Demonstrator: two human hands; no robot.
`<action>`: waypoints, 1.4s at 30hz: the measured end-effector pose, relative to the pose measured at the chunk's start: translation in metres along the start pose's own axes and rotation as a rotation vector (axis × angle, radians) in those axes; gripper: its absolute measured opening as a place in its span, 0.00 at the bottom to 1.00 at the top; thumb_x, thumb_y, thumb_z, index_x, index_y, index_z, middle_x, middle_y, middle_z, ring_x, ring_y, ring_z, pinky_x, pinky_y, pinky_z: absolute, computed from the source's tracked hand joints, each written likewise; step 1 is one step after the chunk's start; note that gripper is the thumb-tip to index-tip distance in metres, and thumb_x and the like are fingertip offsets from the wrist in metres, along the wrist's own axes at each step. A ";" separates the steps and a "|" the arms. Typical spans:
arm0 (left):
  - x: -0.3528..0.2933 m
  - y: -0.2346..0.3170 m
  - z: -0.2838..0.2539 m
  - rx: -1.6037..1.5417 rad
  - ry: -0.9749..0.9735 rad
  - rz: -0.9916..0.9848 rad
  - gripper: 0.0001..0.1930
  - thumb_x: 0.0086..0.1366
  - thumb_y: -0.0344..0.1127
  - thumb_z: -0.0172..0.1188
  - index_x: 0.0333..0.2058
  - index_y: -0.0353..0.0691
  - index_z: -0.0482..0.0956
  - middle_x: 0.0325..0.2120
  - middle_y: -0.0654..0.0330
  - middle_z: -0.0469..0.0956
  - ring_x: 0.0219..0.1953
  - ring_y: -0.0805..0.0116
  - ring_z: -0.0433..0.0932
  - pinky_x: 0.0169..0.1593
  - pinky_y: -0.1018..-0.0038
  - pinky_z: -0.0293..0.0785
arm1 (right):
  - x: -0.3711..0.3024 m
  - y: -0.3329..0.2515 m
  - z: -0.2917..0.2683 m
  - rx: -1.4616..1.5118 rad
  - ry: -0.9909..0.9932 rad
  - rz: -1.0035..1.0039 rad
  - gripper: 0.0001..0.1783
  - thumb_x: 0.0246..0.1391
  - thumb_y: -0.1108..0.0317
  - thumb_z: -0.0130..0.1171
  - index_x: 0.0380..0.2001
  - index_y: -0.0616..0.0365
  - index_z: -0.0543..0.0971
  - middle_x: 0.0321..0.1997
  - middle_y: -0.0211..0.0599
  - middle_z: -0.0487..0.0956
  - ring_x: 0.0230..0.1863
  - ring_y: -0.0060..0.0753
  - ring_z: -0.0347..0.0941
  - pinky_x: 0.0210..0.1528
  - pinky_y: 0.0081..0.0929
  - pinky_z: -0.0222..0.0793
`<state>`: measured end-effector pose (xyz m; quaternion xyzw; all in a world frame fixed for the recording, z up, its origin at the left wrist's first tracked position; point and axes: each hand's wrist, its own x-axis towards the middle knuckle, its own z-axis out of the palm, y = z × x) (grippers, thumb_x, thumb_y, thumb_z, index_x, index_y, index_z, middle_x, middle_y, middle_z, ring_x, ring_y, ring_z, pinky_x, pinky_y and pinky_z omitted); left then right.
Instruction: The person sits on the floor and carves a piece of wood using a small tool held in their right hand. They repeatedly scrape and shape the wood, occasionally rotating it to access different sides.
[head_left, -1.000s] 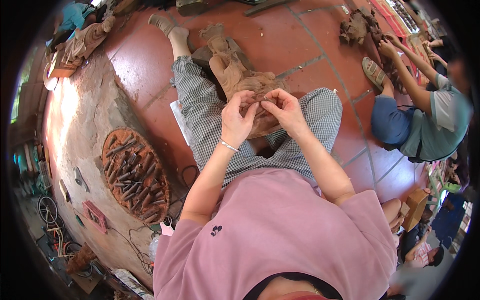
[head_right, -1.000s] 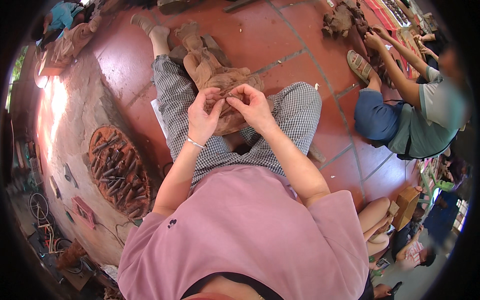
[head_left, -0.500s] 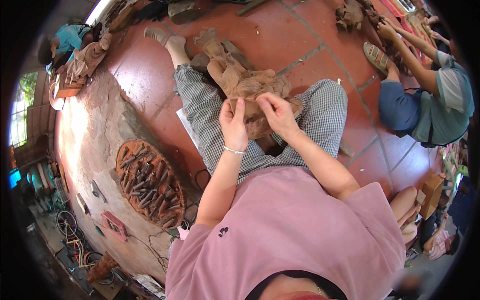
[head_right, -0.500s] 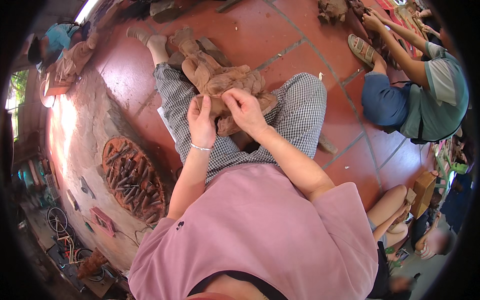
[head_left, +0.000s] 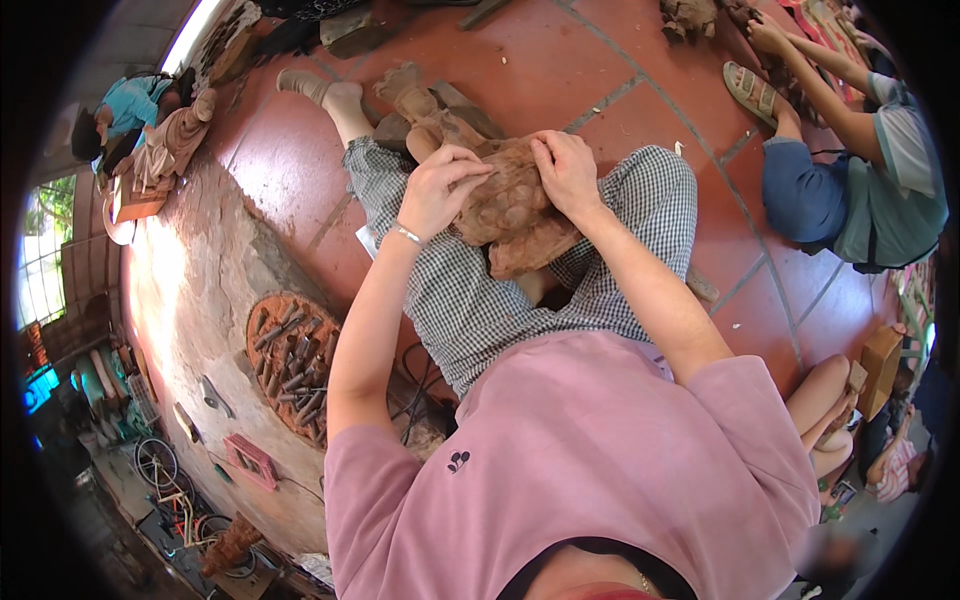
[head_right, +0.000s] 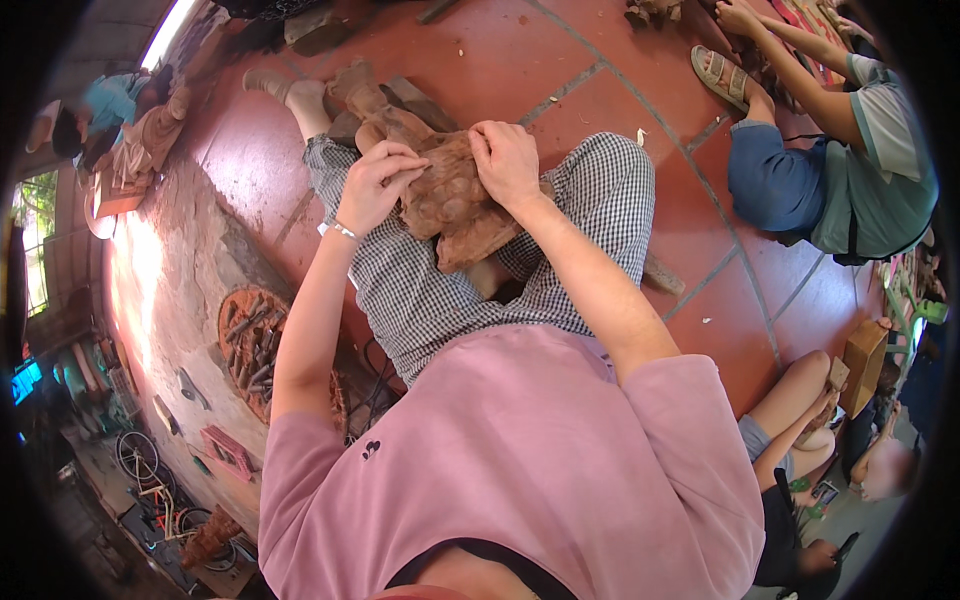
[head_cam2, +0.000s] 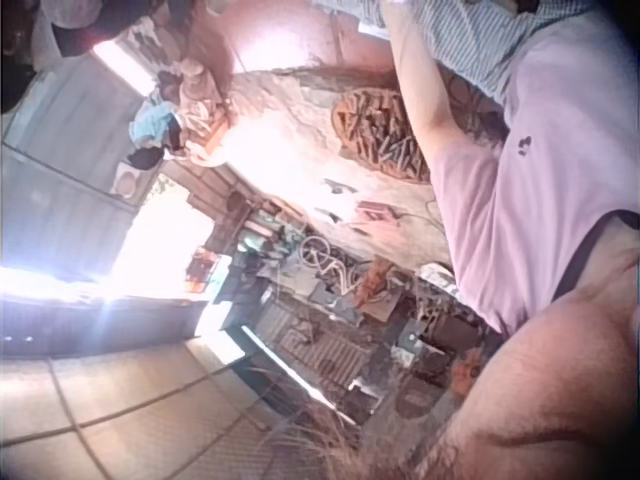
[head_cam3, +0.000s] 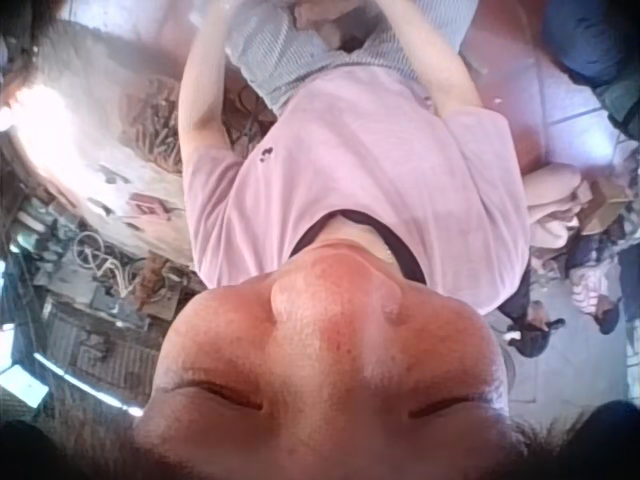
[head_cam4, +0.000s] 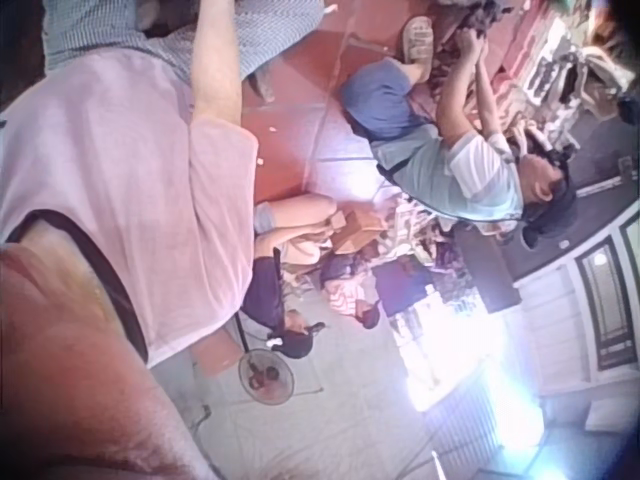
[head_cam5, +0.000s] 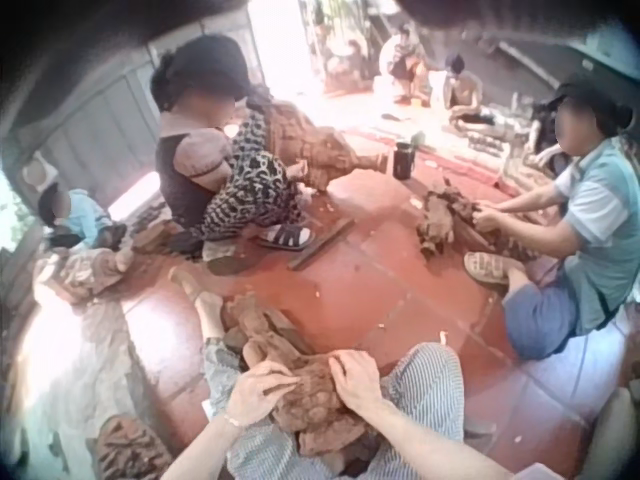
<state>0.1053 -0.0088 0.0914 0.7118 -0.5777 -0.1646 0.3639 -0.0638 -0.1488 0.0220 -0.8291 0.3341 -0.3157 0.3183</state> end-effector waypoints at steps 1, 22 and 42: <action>0.000 -0.002 -0.001 -0.061 -0.034 0.024 0.08 0.54 0.31 0.70 0.34 0.38 0.84 0.35 0.63 0.79 0.33 0.69 0.78 0.36 0.75 0.74 | 0.000 0.002 0.001 -0.029 0.001 -0.029 0.13 0.61 0.59 0.54 0.37 0.55 0.80 0.38 0.37 0.81 0.44 0.45 0.74 0.49 0.41 0.67; 0.034 -0.024 0.007 -0.574 -0.501 -0.196 0.03 0.61 0.25 0.63 0.34 0.32 0.80 0.43 0.59 0.81 0.46 0.72 0.78 0.51 0.75 0.75 | 0.002 0.008 0.005 0.134 -0.132 0.060 0.12 0.56 0.60 0.55 0.31 0.56 0.81 0.33 0.38 0.80 0.41 0.47 0.75 0.46 0.42 0.70; 0.027 -0.025 0.003 -0.640 -0.357 -0.256 0.04 0.59 0.21 0.62 0.34 0.33 0.82 0.44 0.57 0.83 0.47 0.70 0.80 0.52 0.74 0.76 | 0.005 0.018 0.006 0.145 -0.226 0.105 0.15 0.60 0.59 0.51 0.34 0.59 0.80 0.38 0.38 0.79 0.47 0.45 0.73 0.51 0.38 0.67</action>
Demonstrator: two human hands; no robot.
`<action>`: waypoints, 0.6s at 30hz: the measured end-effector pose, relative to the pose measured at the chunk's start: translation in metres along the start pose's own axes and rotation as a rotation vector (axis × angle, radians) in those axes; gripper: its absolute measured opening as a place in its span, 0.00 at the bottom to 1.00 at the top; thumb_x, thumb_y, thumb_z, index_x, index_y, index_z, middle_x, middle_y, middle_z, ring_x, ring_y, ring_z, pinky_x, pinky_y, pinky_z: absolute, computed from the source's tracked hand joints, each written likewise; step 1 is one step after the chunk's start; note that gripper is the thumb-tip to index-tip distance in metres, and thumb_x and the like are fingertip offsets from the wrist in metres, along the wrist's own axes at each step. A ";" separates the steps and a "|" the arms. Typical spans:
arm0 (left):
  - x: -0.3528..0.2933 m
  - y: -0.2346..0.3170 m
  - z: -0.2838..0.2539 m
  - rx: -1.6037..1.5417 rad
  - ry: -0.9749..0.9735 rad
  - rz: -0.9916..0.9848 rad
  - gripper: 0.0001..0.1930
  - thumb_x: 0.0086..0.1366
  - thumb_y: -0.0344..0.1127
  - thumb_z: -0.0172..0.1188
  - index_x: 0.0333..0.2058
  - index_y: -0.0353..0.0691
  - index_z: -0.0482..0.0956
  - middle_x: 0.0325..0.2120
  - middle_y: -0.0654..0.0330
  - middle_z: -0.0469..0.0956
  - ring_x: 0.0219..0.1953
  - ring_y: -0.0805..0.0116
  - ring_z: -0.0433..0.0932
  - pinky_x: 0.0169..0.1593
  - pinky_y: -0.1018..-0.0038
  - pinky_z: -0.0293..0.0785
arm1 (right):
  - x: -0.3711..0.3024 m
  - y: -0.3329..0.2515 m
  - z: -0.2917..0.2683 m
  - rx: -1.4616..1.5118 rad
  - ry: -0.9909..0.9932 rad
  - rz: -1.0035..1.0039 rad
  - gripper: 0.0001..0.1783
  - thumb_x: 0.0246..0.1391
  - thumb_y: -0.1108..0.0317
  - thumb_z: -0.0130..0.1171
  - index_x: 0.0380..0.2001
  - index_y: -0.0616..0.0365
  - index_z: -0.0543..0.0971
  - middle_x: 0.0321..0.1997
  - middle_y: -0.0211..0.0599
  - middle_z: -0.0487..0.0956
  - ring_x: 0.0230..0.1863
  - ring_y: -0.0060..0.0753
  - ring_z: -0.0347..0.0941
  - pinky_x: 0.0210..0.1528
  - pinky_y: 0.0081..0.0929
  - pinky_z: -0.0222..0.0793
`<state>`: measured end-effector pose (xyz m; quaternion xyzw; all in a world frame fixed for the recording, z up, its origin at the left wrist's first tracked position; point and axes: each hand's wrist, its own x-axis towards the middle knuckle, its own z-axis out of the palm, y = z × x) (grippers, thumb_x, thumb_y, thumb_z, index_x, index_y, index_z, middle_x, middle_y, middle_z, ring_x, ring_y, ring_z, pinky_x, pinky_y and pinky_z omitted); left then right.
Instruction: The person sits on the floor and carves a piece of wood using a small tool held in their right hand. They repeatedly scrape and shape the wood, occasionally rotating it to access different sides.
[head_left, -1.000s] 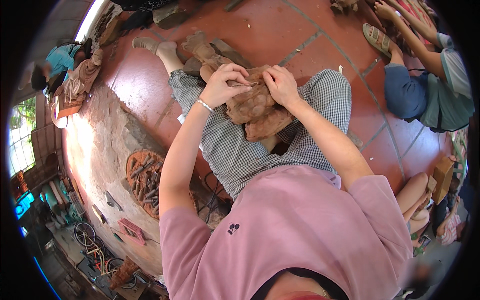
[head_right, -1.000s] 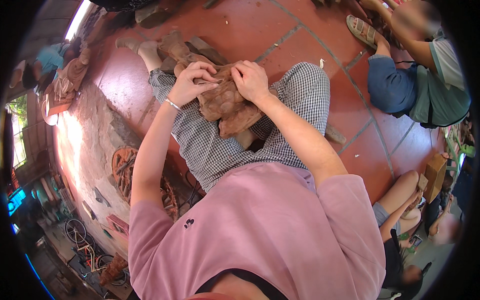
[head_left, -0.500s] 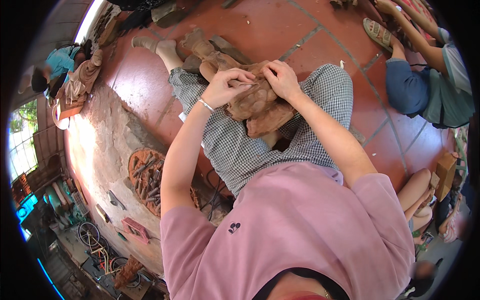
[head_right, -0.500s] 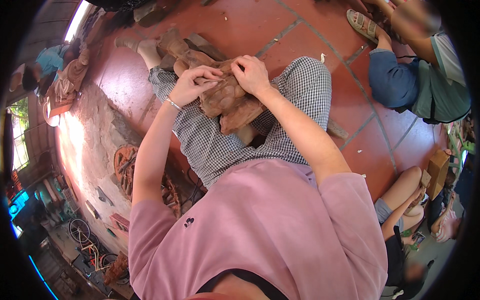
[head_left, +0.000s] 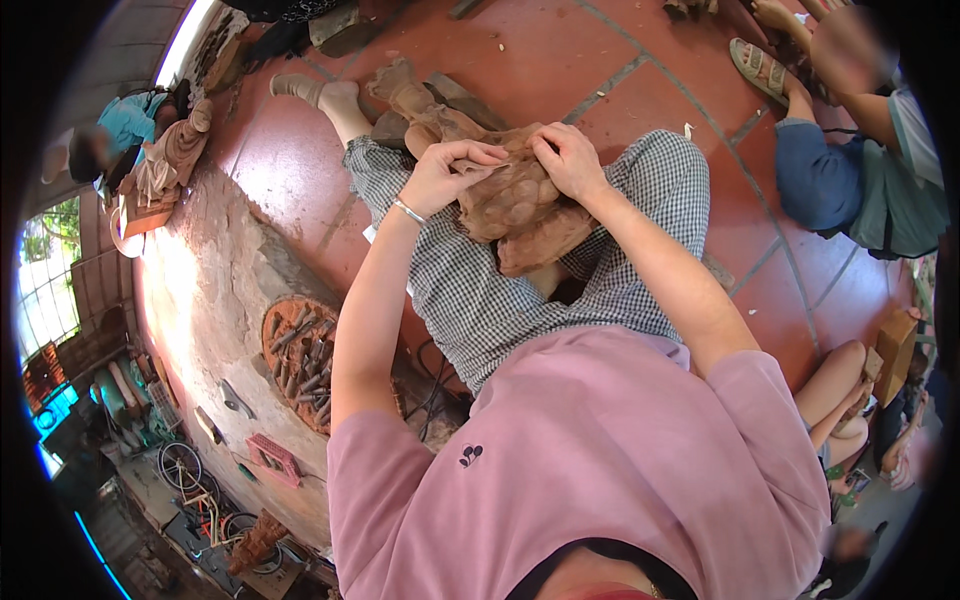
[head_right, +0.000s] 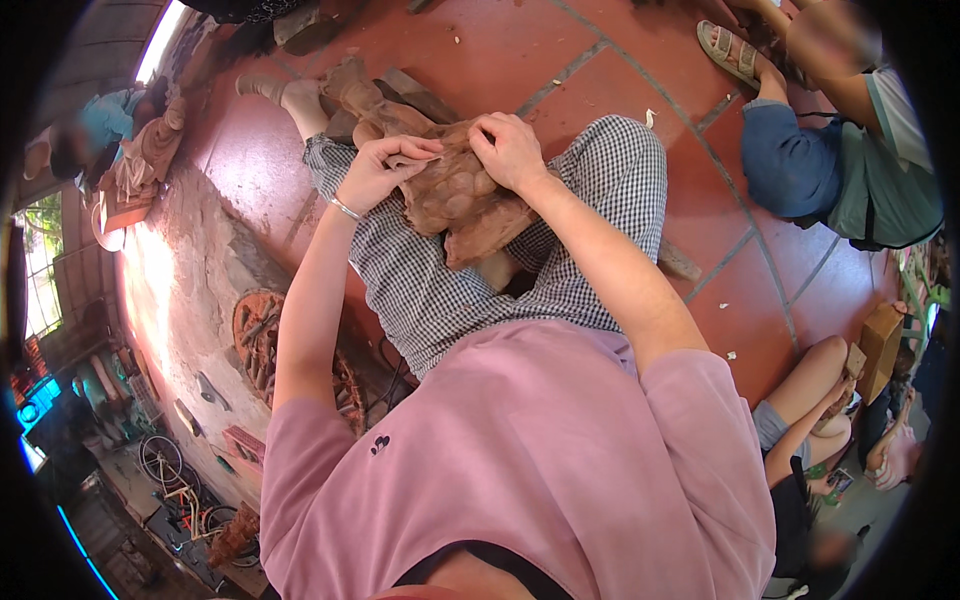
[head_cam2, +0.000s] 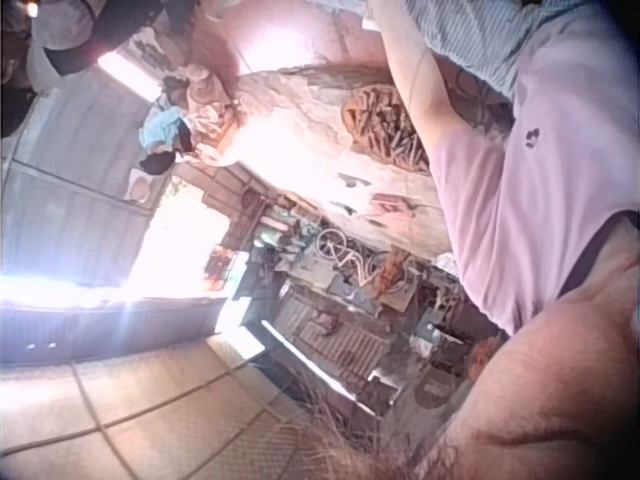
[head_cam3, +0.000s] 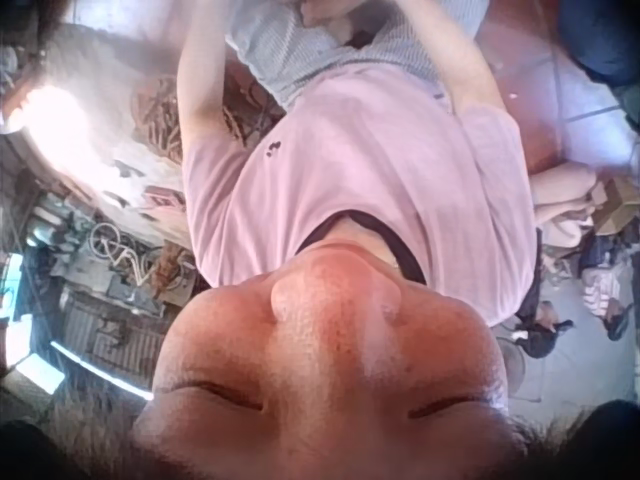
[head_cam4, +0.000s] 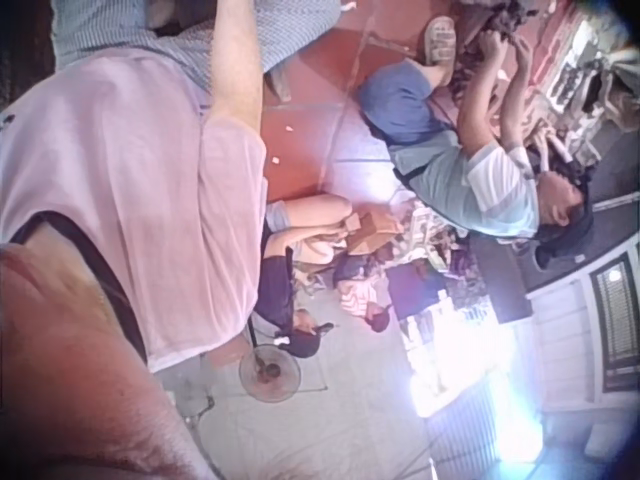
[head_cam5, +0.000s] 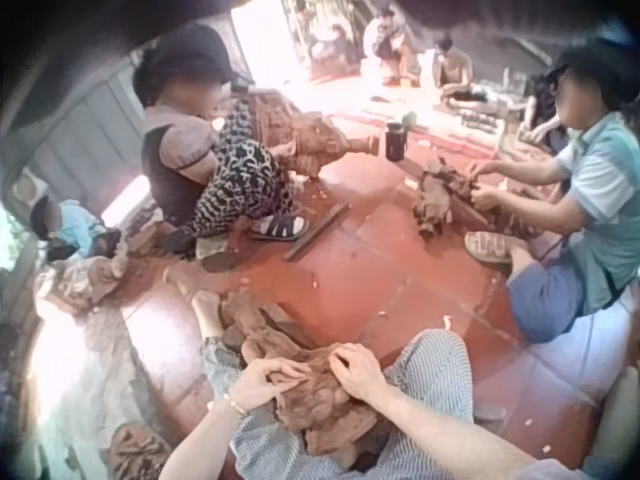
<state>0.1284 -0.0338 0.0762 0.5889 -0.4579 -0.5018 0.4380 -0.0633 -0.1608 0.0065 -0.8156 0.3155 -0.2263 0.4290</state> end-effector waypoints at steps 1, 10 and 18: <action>0.000 0.000 0.001 0.072 0.011 0.026 0.05 0.59 0.21 0.63 0.34 0.33 0.82 0.44 0.57 0.83 0.46 0.69 0.81 0.51 0.74 0.76 | 0.000 -0.001 0.000 -0.017 -0.012 0.007 0.15 0.60 0.59 0.51 0.34 0.59 0.80 0.39 0.38 0.79 0.47 0.45 0.73 0.51 0.38 0.67; 0.008 0.000 0.029 0.477 0.216 0.028 0.06 0.54 0.26 0.65 0.33 0.35 0.83 0.37 0.56 0.82 0.43 0.58 0.78 0.50 0.67 0.74 | 0.001 0.002 0.002 -0.025 0.016 -0.003 0.13 0.57 0.59 0.52 0.34 0.55 0.82 0.38 0.40 0.80 0.46 0.48 0.74 0.50 0.42 0.68; -0.001 0.000 0.028 0.350 0.169 -0.003 0.06 0.58 0.25 0.63 0.35 0.29 0.81 0.41 0.56 0.81 0.40 0.67 0.81 0.46 0.74 0.79 | -0.006 -0.004 0.007 0.016 0.084 -0.117 0.12 0.55 0.62 0.52 0.31 0.56 0.81 0.39 0.38 0.81 0.44 0.47 0.75 0.49 0.42 0.69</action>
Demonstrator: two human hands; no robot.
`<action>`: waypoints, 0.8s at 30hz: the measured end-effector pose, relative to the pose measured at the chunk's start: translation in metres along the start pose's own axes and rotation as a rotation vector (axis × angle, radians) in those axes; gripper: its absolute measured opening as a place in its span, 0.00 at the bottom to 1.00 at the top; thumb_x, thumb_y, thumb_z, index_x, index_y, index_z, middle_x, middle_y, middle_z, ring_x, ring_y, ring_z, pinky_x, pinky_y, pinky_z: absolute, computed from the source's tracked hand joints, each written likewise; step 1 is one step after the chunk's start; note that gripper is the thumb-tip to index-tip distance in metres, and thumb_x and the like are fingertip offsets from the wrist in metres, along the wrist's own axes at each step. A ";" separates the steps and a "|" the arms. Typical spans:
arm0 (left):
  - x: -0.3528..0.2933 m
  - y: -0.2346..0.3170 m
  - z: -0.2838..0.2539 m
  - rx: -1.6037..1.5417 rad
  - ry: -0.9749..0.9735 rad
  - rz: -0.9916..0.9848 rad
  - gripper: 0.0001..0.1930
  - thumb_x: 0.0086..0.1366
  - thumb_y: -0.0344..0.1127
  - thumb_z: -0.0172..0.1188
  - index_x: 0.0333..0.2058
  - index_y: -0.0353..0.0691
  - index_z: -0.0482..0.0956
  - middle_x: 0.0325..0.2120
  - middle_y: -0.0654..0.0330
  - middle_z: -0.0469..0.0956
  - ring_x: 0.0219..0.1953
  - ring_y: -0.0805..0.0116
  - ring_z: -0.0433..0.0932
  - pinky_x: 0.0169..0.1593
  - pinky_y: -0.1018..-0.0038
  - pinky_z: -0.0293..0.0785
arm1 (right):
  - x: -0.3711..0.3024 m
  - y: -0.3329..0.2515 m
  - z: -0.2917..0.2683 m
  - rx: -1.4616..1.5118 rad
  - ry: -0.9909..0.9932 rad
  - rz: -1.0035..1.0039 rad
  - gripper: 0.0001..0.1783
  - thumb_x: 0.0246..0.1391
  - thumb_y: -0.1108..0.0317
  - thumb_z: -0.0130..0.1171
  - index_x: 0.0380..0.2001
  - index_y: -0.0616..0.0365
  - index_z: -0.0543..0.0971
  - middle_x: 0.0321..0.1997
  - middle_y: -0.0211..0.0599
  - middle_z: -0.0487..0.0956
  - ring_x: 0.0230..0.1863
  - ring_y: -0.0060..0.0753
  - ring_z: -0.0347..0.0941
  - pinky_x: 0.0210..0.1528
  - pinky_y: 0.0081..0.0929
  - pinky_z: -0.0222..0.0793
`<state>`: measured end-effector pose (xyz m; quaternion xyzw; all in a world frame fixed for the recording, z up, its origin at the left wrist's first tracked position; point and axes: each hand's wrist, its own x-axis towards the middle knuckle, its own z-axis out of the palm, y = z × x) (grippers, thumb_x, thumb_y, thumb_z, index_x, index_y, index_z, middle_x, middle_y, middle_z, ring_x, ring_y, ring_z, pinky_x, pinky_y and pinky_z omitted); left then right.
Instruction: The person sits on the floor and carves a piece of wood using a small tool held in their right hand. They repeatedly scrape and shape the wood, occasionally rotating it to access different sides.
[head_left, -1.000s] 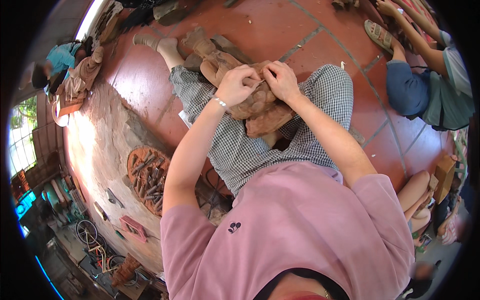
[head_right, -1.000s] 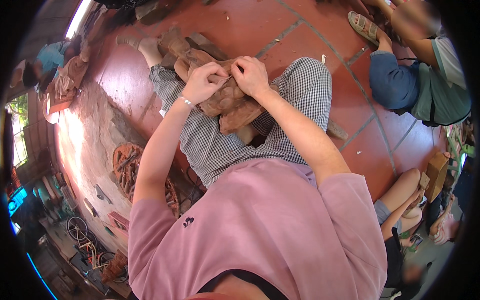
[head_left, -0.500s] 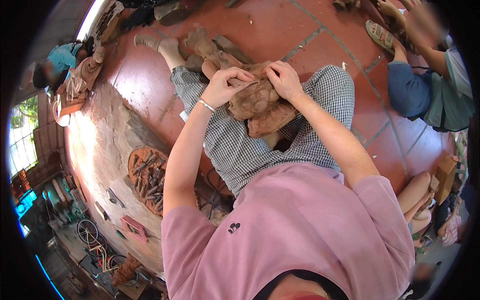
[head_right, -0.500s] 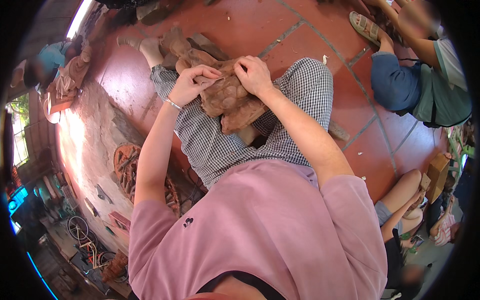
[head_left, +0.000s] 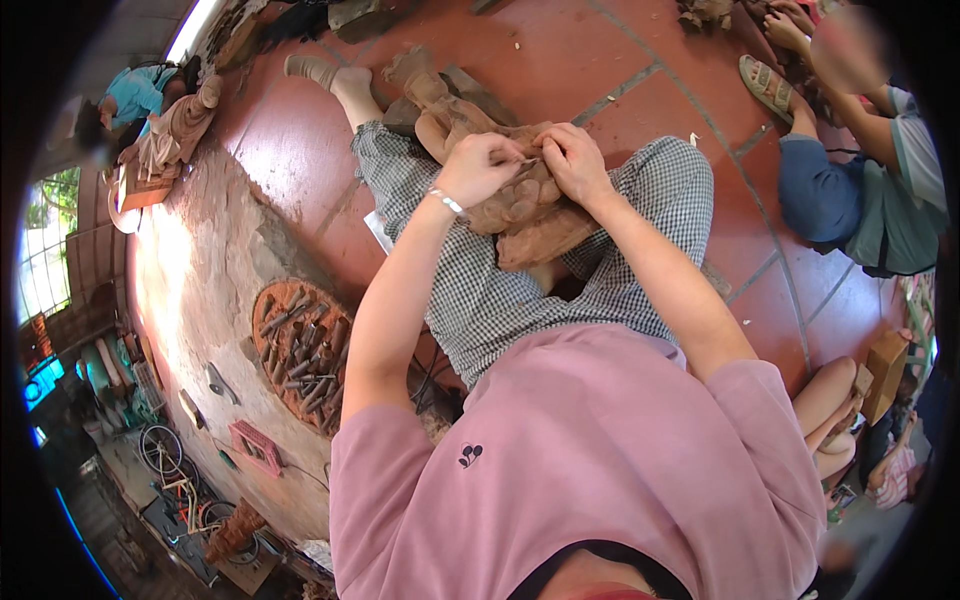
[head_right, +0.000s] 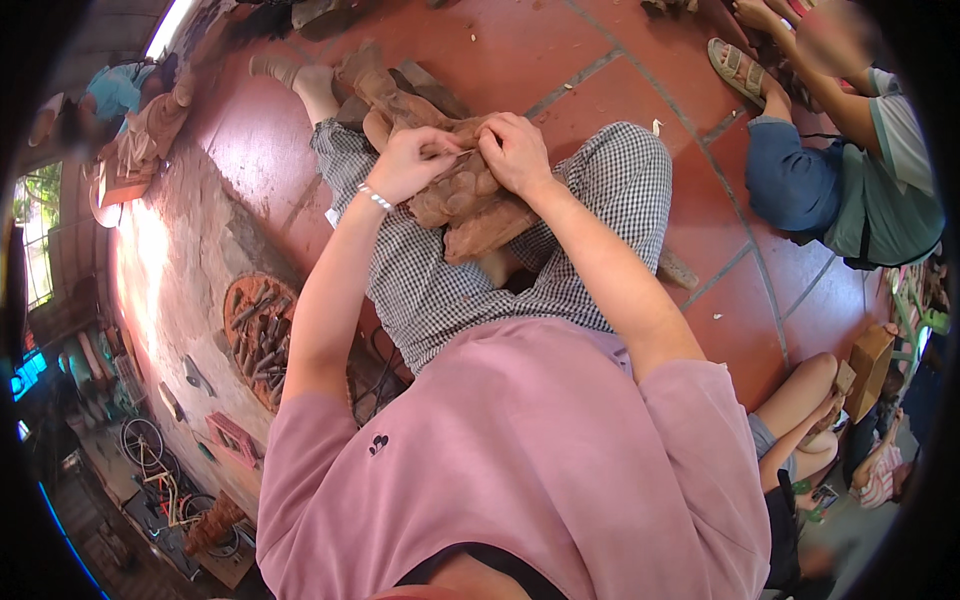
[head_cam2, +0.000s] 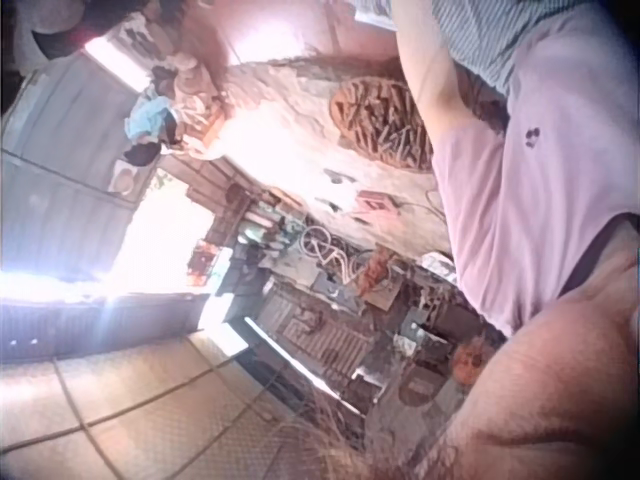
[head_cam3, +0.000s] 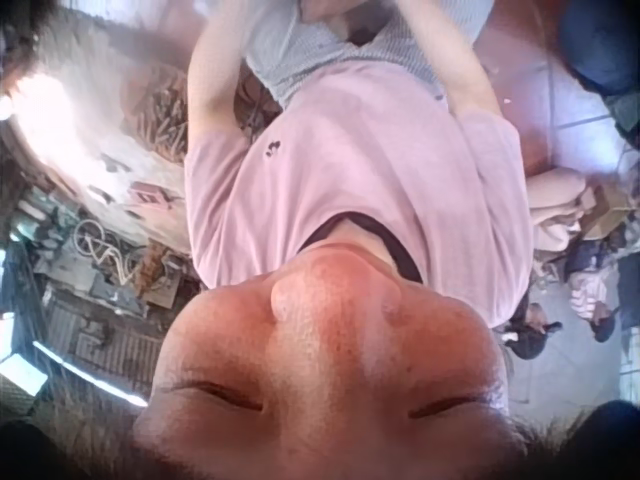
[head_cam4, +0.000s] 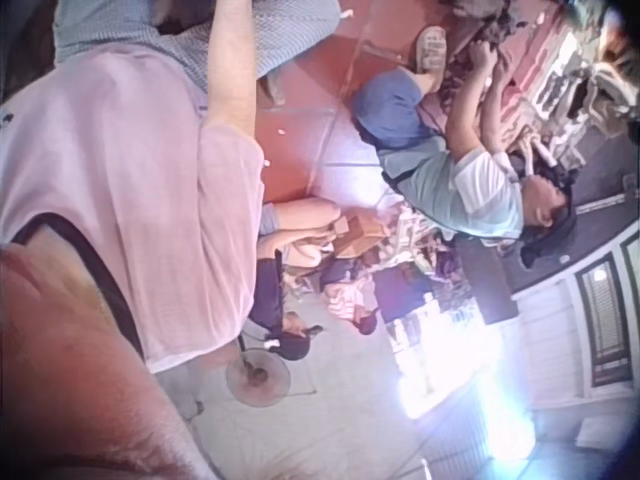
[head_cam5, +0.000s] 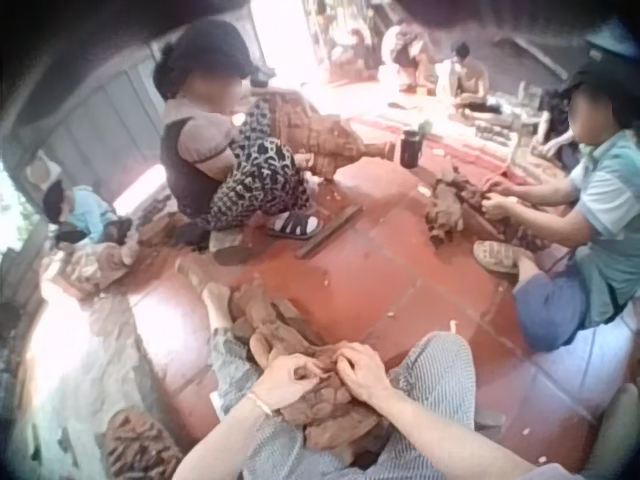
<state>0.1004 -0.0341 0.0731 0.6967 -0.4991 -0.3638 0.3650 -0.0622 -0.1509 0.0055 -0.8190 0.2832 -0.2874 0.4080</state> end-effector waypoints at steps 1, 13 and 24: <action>-0.001 0.000 -0.005 -0.090 -0.042 -0.019 0.06 0.59 0.24 0.63 0.35 0.29 0.80 0.42 0.56 0.81 0.40 0.69 0.81 0.46 0.74 0.79 | 0.001 0.001 0.000 0.006 0.019 0.001 0.12 0.54 0.63 0.51 0.30 0.56 0.81 0.39 0.38 0.81 0.43 0.46 0.75 0.49 0.41 0.70; 0.018 0.010 0.029 0.342 0.172 -0.041 0.06 0.51 0.22 0.61 0.30 0.32 0.81 0.42 0.53 0.81 0.39 0.61 0.82 0.44 0.71 0.78 | 0.006 0.006 -0.007 -0.016 -0.048 0.034 0.12 0.53 0.62 0.52 0.29 0.56 0.81 0.36 0.39 0.81 0.43 0.48 0.75 0.48 0.41 0.70; 0.025 0.011 0.017 0.227 0.056 -0.157 0.09 0.49 0.27 0.64 0.31 0.32 0.81 0.42 0.50 0.82 0.40 0.59 0.82 0.47 0.69 0.77 | 0.002 -0.002 -0.001 0.000 0.016 -0.009 0.11 0.51 0.64 0.52 0.28 0.58 0.80 0.33 0.39 0.80 0.39 0.48 0.74 0.45 0.41 0.70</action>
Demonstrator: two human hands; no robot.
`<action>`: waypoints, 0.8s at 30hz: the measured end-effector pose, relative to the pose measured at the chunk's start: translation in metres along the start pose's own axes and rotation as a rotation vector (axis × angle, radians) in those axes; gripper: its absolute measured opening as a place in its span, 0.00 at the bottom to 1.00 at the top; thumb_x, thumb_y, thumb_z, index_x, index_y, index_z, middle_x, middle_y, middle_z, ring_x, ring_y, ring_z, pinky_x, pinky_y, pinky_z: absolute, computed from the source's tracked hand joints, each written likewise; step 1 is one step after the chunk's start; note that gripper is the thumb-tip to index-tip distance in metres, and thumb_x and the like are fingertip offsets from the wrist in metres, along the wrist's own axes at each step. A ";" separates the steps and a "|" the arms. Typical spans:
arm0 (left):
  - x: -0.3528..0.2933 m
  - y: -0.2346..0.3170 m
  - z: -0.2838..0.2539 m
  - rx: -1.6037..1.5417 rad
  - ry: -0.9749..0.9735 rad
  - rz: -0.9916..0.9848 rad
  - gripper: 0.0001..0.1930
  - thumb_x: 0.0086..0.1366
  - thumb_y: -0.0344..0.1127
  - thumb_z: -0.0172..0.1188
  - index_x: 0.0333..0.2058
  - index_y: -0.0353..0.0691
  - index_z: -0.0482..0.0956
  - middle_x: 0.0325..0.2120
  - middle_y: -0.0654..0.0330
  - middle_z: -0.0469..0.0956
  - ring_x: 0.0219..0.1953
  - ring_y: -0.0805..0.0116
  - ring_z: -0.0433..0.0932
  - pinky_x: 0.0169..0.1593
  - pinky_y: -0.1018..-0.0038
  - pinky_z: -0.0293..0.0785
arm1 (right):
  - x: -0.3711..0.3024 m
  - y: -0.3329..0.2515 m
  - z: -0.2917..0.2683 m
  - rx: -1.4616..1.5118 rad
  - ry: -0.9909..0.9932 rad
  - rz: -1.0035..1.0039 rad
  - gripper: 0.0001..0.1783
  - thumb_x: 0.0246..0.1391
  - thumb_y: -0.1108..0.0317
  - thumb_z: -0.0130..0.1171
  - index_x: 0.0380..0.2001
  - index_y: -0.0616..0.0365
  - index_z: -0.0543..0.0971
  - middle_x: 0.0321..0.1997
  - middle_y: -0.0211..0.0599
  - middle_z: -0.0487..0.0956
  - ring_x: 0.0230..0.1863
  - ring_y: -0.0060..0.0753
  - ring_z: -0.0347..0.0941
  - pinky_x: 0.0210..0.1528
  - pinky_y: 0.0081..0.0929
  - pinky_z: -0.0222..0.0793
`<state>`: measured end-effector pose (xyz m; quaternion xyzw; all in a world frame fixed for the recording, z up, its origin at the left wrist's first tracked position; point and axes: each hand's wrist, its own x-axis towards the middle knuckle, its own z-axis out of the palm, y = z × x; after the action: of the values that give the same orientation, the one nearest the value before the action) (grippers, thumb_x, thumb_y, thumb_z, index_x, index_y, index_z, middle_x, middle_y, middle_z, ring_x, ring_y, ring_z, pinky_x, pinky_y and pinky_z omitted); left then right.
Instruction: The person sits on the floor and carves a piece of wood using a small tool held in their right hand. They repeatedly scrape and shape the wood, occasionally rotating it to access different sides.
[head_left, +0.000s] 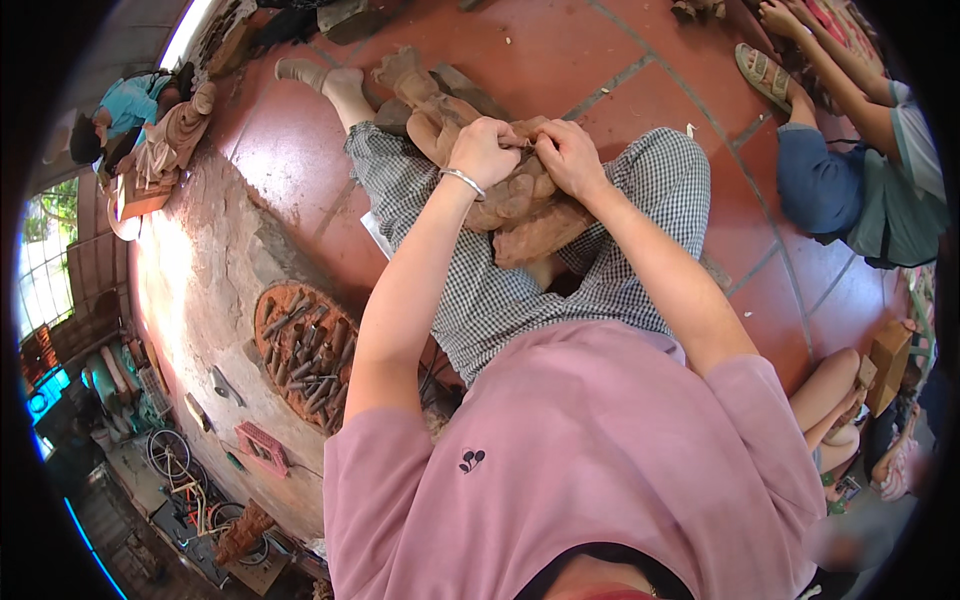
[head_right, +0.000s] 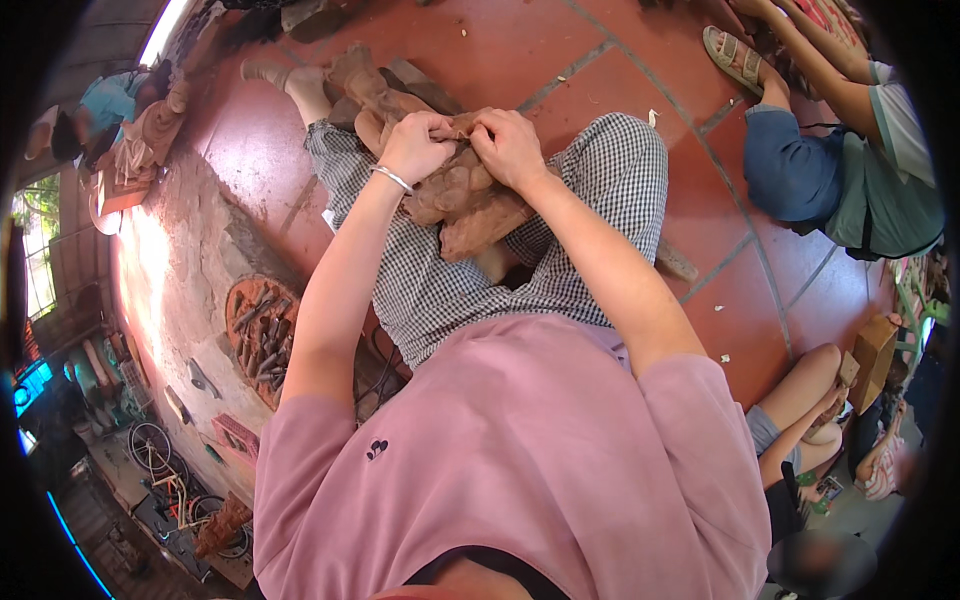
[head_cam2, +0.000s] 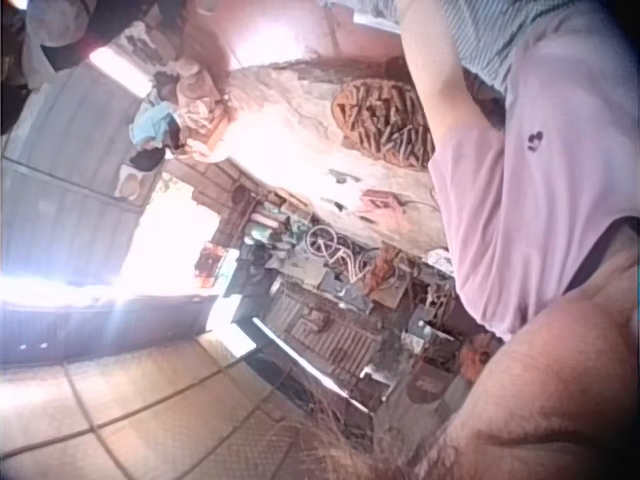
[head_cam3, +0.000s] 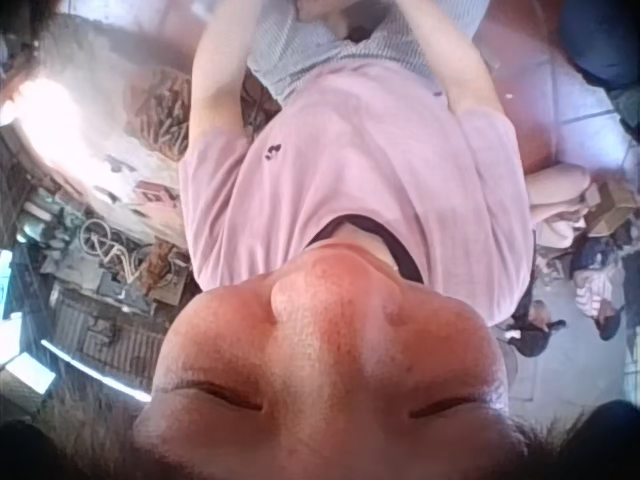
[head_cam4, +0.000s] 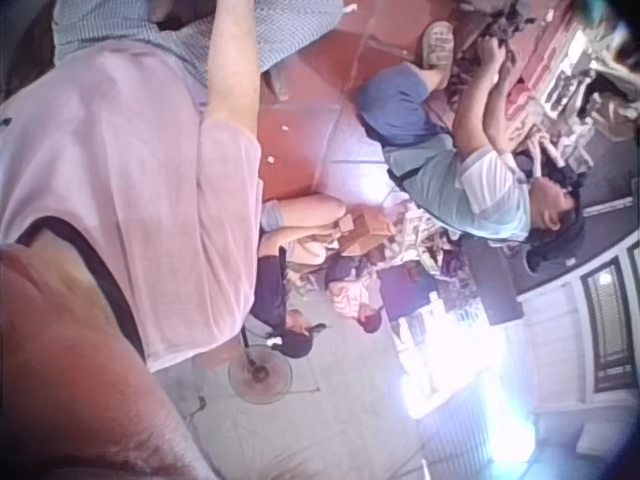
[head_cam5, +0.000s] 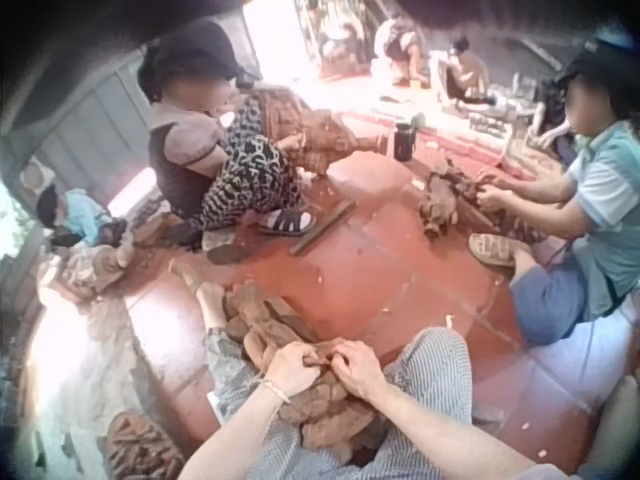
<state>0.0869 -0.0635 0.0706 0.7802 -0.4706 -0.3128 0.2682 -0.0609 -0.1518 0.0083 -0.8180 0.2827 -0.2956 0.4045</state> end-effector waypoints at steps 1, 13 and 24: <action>-0.002 0.000 0.000 0.019 0.014 0.025 0.09 0.49 0.28 0.64 0.31 0.32 0.81 0.43 0.50 0.81 0.41 0.59 0.82 0.47 0.70 0.76 | 0.000 0.001 -0.001 -0.007 -0.006 -0.003 0.11 0.51 0.64 0.52 0.28 0.58 0.80 0.33 0.39 0.80 0.39 0.48 0.74 0.45 0.41 0.70; -0.002 -0.015 -0.013 -0.312 -0.133 0.170 0.07 0.53 0.31 0.71 0.32 0.40 0.87 0.45 0.61 0.82 0.49 0.62 0.77 0.55 0.66 0.72 | 0.000 -0.002 -0.002 -0.014 -0.006 0.014 0.11 0.51 0.65 0.53 0.27 0.59 0.80 0.33 0.41 0.80 0.38 0.48 0.75 0.44 0.41 0.70; -0.010 -0.049 -0.036 -0.346 -0.099 0.392 0.08 0.54 0.30 0.71 0.35 0.42 0.87 0.36 0.65 0.85 0.46 0.67 0.78 0.55 0.69 0.71 | 0.000 -0.003 -0.004 -0.027 -0.081 0.074 0.12 0.54 0.64 0.51 0.31 0.59 0.80 0.35 0.39 0.80 0.42 0.45 0.73 0.49 0.40 0.68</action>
<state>0.1376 -0.0299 0.0618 0.6004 -0.5650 -0.3685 0.4296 -0.0630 -0.1528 0.0132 -0.8235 0.3000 -0.2434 0.4154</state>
